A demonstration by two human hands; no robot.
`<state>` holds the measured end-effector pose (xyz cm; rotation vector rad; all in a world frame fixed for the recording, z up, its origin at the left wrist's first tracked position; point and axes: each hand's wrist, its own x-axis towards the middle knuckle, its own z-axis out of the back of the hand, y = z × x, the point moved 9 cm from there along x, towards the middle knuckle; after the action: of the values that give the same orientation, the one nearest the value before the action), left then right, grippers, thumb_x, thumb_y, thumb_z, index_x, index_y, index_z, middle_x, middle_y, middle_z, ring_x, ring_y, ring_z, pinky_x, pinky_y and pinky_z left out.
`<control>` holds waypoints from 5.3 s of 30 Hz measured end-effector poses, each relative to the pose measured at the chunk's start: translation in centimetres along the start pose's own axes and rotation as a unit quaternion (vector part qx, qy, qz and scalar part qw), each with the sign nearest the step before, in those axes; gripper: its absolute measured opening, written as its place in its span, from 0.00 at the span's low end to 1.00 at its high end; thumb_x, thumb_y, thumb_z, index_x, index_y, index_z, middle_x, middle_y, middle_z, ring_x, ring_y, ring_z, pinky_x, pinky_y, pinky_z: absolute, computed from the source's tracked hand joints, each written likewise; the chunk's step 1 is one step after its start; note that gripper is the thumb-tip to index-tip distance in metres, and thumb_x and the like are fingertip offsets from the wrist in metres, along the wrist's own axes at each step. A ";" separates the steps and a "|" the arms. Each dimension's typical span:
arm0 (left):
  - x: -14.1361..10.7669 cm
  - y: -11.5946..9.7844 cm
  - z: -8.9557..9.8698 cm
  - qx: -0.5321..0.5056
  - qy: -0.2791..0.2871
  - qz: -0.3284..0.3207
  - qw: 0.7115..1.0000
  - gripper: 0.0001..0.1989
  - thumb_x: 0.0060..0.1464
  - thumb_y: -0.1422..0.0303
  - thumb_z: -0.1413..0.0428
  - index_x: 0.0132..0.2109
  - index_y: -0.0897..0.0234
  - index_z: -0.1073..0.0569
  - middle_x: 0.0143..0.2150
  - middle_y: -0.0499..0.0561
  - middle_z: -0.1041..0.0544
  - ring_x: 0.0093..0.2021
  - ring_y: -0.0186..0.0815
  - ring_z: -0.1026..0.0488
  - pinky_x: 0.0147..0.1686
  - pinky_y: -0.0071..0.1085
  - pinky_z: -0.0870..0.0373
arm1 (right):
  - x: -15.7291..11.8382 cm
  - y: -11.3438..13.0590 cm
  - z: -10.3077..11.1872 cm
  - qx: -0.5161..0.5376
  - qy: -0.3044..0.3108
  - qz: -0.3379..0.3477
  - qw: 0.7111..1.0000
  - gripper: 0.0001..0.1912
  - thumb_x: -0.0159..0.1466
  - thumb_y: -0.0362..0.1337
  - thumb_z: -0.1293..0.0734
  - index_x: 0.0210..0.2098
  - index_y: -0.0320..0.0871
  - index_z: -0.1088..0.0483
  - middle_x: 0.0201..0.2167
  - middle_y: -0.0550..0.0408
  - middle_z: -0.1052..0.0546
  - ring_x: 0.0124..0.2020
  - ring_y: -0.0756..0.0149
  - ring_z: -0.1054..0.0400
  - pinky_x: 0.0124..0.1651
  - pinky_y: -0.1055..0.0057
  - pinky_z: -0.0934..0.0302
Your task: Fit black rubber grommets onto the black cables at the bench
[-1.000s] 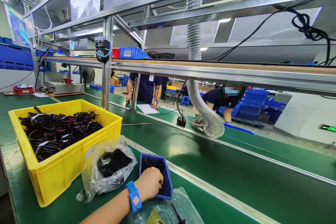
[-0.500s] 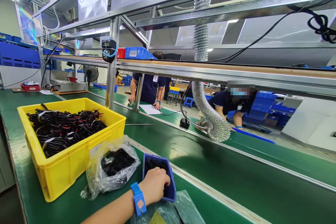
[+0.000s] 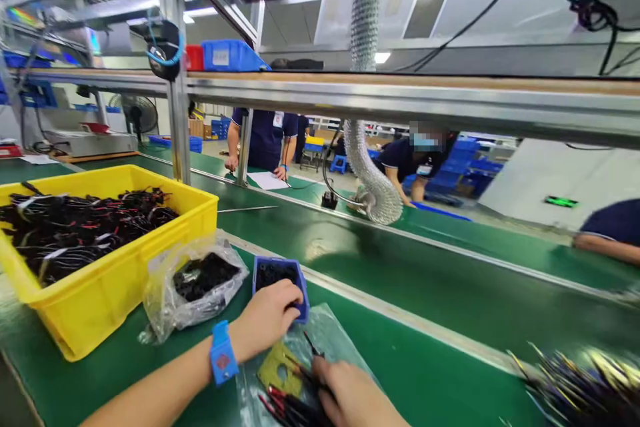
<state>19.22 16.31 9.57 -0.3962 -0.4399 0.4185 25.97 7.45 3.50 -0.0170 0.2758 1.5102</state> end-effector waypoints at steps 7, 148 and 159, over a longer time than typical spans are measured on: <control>-5.8 3.5 -3.5 0.073 0.077 0.048 0.993 0.09 0.56 0.77 0.54 0.37 0.64 0.31 0.37 0.51 0.28 0.38 0.37 0.31 0.38 0.31 0.34 | -0.3 0.2 -0.2 -0.058 0.020 -0.046 0.997 0.14 0.59 0.24 0.44 0.36 0.42 0.29 0.29 0.49 0.23 0.33 0.57 0.28 0.31 0.71 0.43; -5.9 1.1 -5.4 -0.321 0.046 0.158 0.933 0.10 0.35 0.79 0.39 0.29 0.62 0.23 0.33 0.49 0.26 0.39 0.38 0.31 0.45 0.35 0.39 | -1.5 2.1 2.2 0.117 -0.050 -0.019 0.992 0.08 0.52 0.30 0.38 0.20 0.43 0.28 0.17 0.59 0.29 0.19 0.73 0.43 0.24 0.77 0.56; -5.6 -0.4 -4.3 -0.272 0.014 0.067 0.960 0.12 0.34 0.80 0.36 0.26 0.58 0.23 0.30 0.46 0.21 0.41 0.41 0.28 0.54 0.47 0.48 | -1.4 2.1 1.3 0.325 0.004 -0.010 0.945 0.10 0.50 0.27 0.40 0.14 0.41 0.38 0.10 0.63 0.35 0.15 0.75 0.43 0.25 0.79 0.50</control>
<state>16.82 12.14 4.36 -0.9684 -0.4997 0.4187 24.07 6.42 5.33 0.4982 0.7678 1.3376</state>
